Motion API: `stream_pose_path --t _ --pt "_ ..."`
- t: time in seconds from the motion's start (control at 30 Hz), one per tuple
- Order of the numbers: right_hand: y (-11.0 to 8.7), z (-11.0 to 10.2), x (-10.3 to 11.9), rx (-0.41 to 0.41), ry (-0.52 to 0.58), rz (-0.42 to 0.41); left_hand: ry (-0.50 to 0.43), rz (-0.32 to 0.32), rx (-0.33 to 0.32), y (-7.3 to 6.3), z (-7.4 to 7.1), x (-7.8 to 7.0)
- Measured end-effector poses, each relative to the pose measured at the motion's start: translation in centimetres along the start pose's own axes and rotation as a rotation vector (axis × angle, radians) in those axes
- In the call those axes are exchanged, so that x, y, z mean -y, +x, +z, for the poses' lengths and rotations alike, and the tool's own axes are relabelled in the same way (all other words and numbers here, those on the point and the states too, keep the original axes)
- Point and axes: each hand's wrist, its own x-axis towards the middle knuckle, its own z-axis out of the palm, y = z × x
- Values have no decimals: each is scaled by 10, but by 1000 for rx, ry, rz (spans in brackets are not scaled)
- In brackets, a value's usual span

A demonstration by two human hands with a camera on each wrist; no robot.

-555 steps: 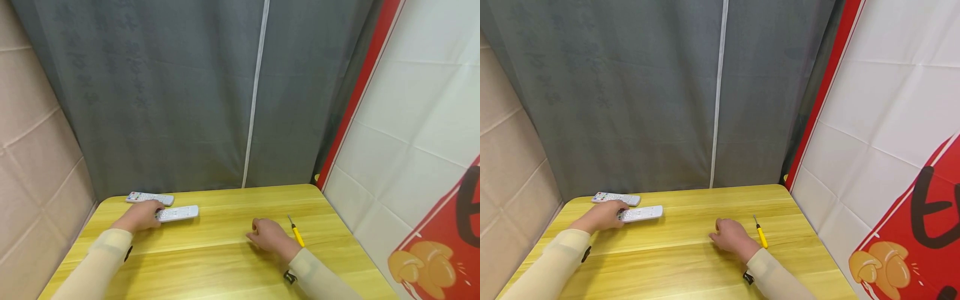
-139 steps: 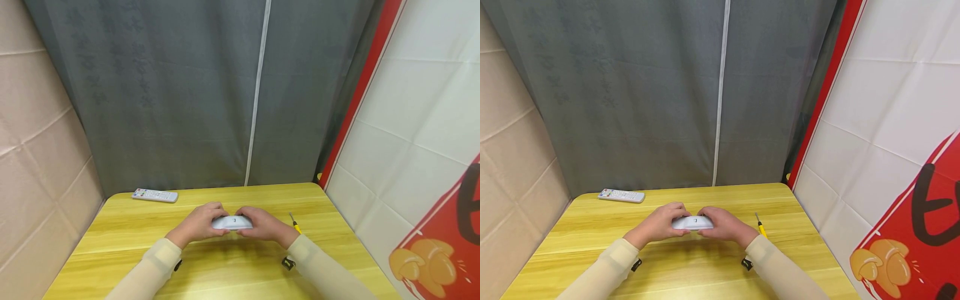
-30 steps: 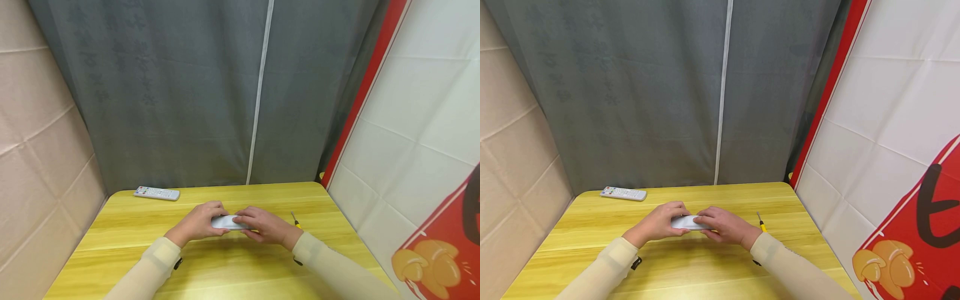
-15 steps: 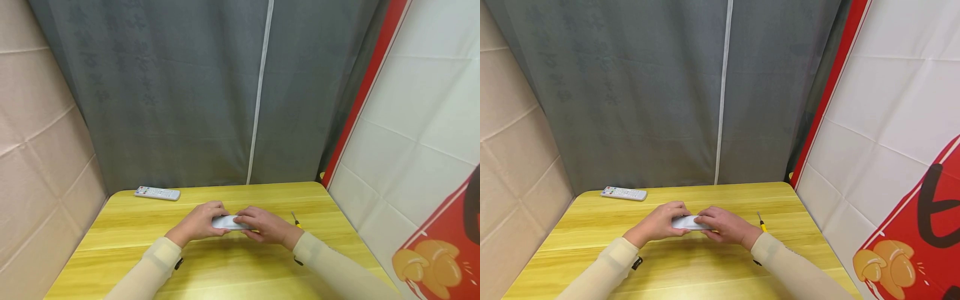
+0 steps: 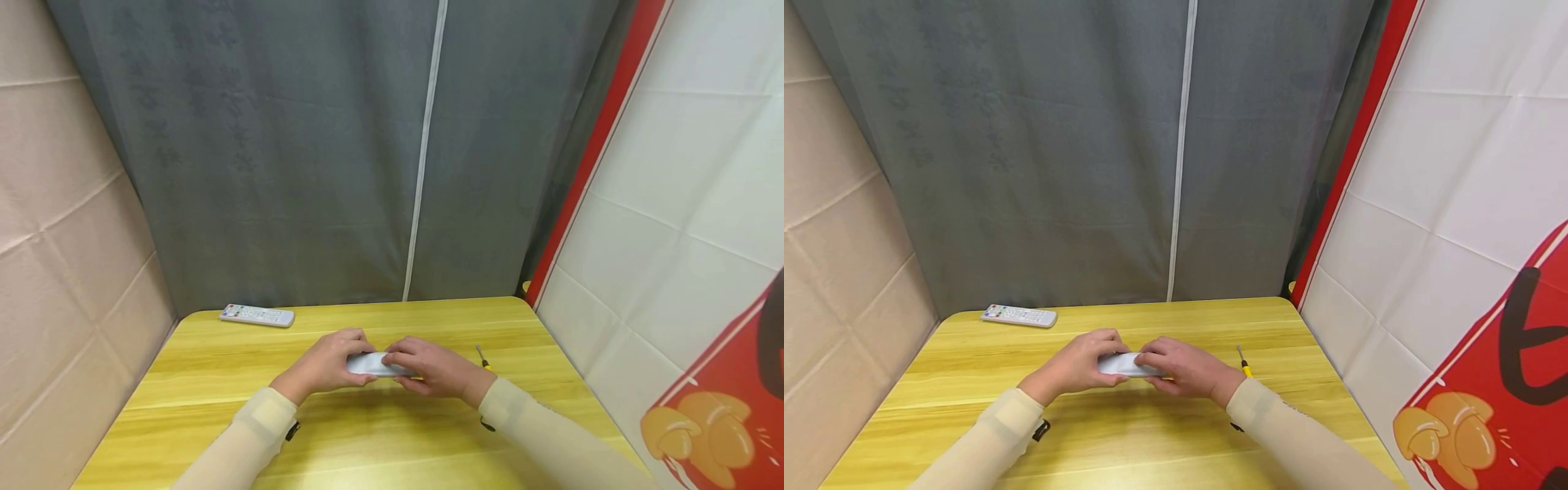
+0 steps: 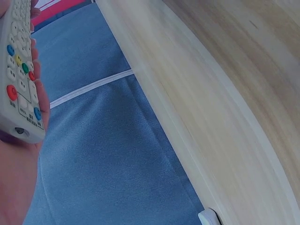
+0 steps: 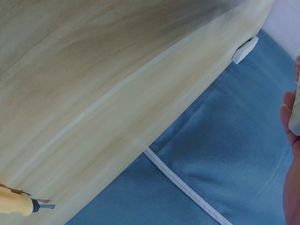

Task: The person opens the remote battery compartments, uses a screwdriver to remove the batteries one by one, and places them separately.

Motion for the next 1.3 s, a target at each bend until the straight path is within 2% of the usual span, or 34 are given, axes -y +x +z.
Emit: stream_pose_path --t 0.4,0.83,1.3 --pt "3 -4 -1 15 5 -24 11 19 -3 2 1 -2" --pt "7 -10 1 63 -32 1 14 31 -9 3 2 -1" --pt "6 -6 0 83 -31 29 27 22 -2 2 4 0"
